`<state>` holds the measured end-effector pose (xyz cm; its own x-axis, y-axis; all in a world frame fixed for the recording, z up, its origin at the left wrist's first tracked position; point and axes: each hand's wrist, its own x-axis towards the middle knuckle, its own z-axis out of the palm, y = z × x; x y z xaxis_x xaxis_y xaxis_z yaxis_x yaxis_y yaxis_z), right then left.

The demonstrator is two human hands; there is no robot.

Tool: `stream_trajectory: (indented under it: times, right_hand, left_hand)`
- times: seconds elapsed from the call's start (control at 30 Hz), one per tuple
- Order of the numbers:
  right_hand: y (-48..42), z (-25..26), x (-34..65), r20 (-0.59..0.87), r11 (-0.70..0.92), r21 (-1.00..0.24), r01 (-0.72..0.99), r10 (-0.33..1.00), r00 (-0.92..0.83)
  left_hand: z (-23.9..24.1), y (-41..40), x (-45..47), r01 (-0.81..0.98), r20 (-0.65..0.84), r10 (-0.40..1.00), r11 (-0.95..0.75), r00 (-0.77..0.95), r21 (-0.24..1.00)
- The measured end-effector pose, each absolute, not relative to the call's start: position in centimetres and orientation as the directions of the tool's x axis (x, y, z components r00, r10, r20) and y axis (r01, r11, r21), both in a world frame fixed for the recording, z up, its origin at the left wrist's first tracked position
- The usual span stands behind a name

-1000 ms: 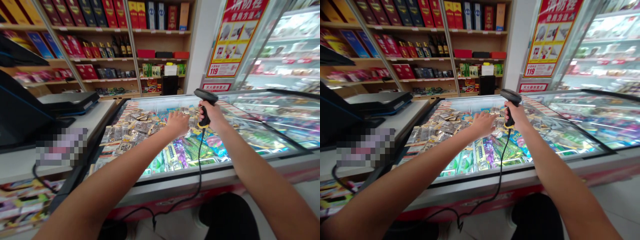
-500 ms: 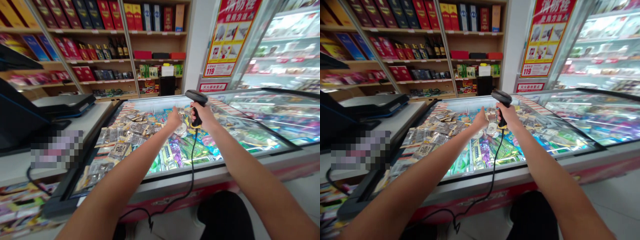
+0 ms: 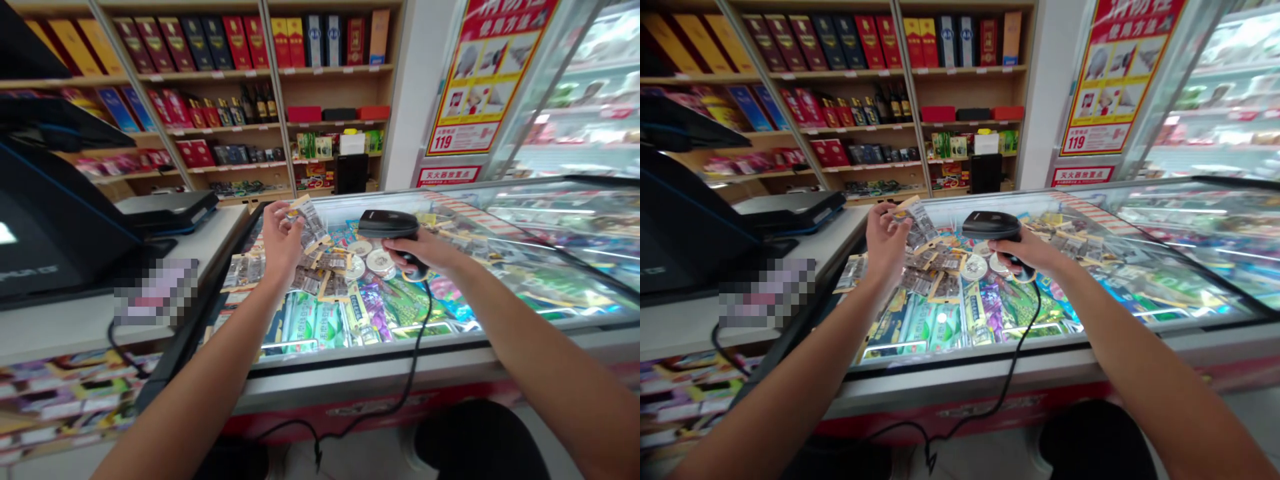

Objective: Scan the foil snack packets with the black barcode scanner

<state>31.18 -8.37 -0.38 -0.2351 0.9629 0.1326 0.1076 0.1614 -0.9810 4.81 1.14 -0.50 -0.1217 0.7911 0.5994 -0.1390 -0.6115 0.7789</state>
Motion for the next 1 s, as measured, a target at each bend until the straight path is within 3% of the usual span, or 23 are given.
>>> stream_trajectory:
  times: [0.23, 0.67, 0.73, 0.83, 0.93, 1.0]
  right_hand:
    - [-9.1, 0.2, 29.7, 0.125, 0.207, -0.940, 0.271, 0.948, -0.291]
    - [-8.8, -0.2, 30.3, 0.136, 0.218, -0.903, 0.369, 0.962, -0.237]
    - [-8.7, -0.2, 30.5, 0.159, 0.224, -0.912, 0.344, 0.966, -0.206]
    - [-8.3, 0.0, 31.0, 0.216, 0.219, -0.958, 0.183, 0.976, -0.034]
    - [-7.7, 0.4, 31.8, 0.195, 0.204, -0.978, -0.044, 0.968, 0.156]
    - [-7.3, 0.6, 32.7, 0.133, 0.175, -0.967, -0.184, 0.966, 0.220]
  left_hand:
    - [-1.3, 0.3, 4.1, -0.330, 0.434, 0.896, -0.438, -0.089, 0.836]
    - [-1.2, -0.4, 4.2, -0.264, 0.430, 0.902, -0.424, -0.039, 0.866]
    - [-1.3, 0.1, 3.9, -0.153, 0.429, 0.903, -0.429, -0.034, 0.890]
    - [-1.5, 0.9, 3.1, 0.200, 0.516, 0.857, -0.503, -0.013, 0.841]
    - [-1.7, 1.1, 2.2, 0.550, 0.641, 0.763, -0.569, 0.078, 0.611]
    - [-1.8, 0.6, 1.9, 0.720, 0.644, 0.753, -0.521, 0.135, 0.458]
